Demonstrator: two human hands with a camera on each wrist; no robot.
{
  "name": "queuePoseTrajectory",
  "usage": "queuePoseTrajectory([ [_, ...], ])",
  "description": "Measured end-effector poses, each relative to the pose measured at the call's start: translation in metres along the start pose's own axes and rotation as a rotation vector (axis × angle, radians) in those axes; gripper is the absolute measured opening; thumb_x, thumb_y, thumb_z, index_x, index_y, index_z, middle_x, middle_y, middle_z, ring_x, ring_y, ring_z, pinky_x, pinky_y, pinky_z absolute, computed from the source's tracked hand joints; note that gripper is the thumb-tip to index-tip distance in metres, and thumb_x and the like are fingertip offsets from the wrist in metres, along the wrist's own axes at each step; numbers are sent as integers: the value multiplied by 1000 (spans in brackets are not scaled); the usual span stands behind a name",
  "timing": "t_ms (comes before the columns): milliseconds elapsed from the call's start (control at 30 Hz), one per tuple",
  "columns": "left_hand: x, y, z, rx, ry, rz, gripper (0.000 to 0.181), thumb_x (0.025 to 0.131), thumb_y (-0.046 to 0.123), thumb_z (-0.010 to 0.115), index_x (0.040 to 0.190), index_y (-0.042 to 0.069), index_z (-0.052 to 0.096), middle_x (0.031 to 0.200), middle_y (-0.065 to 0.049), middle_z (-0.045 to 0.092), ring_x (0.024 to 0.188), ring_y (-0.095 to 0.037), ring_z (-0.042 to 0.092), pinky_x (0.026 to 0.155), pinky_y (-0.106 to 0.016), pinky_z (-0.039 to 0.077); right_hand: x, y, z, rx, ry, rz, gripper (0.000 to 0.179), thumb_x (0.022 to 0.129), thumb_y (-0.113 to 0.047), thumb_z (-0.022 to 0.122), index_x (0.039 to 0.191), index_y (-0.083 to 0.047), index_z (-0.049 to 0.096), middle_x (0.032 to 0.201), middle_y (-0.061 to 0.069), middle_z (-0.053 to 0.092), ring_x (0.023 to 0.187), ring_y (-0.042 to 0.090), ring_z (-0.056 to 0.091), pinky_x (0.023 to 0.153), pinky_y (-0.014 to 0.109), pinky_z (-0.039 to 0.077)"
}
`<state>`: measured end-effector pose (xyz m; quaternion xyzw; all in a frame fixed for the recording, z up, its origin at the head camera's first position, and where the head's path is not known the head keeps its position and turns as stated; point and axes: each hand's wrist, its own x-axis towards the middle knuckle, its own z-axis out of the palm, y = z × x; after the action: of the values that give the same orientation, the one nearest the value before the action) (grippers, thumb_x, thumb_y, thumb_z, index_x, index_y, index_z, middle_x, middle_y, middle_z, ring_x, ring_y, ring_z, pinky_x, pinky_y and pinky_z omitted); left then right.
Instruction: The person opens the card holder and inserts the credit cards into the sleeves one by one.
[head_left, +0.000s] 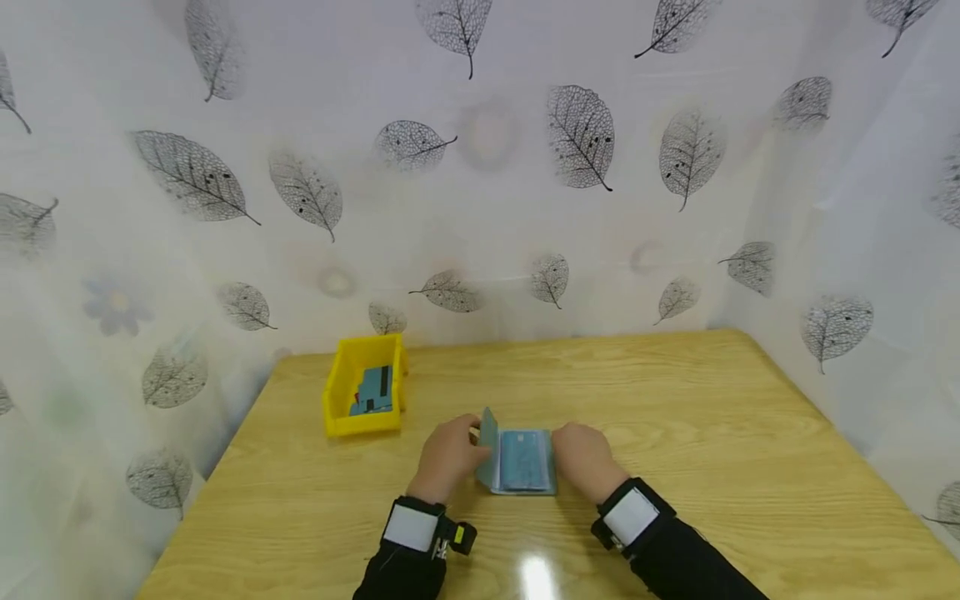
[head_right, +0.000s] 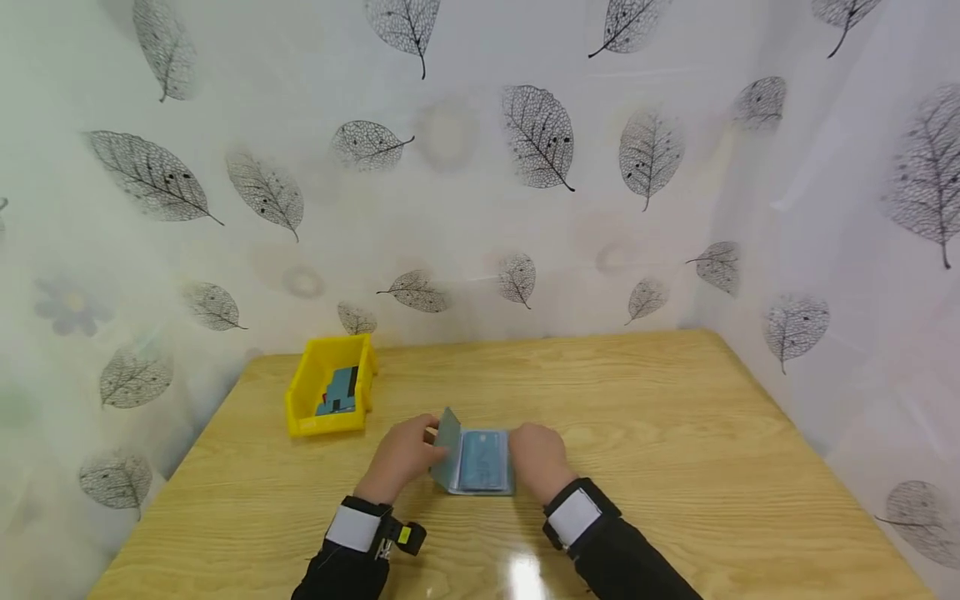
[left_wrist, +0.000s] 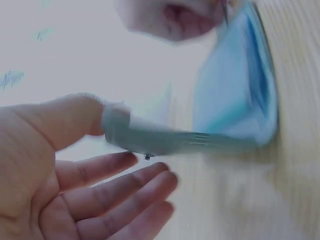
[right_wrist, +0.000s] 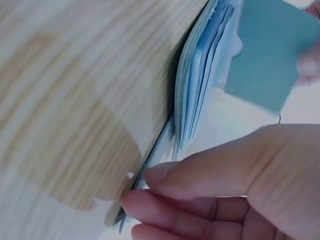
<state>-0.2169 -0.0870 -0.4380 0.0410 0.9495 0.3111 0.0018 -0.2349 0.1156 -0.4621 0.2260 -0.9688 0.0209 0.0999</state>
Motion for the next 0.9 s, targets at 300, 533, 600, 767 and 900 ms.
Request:
queuePoseTrajectory([
  [300,6,-12,27,403,234,-8,59,76,15,81,126,-4,59,127,-29,54,118,-46,49,93,-56,43,-3,10,-2,19,8,-19,25,77,8,69,59,-5,57,58,9,57,52,23,58,45,38,48],
  [533,8,13,40,510,248,75,31,86,17,71,114,4,67,121,-25,58,112,-46,51,88,-53,44,-3,9,2,44,-24,-6,23,76,8,71,61,-6,59,58,7,57,52,20,57,46,35,48],
  [600,10,22,45,510,236,89,29,85,21,71,108,3,69,118,-23,59,110,-44,51,87,-52,45,-2,8,3,44,-19,-1,23,75,7,72,61,-6,59,58,7,57,53,21,58,45,36,48],
  [767,13,37,60,532,168,61,44,85,37,71,110,2,69,125,-22,57,115,-39,51,90,-49,45,-1,6,4,18,-13,11,23,73,5,73,60,-7,58,59,7,59,54,23,59,45,37,49],
  [900,11,42,71,494,79,48,61,80,53,73,115,3,65,105,-18,61,95,-33,59,73,-46,51,0,4,3,10,-10,13,22,72,0,78,61,-7,60,60,6,60,54,22,61,46,37,50],
])
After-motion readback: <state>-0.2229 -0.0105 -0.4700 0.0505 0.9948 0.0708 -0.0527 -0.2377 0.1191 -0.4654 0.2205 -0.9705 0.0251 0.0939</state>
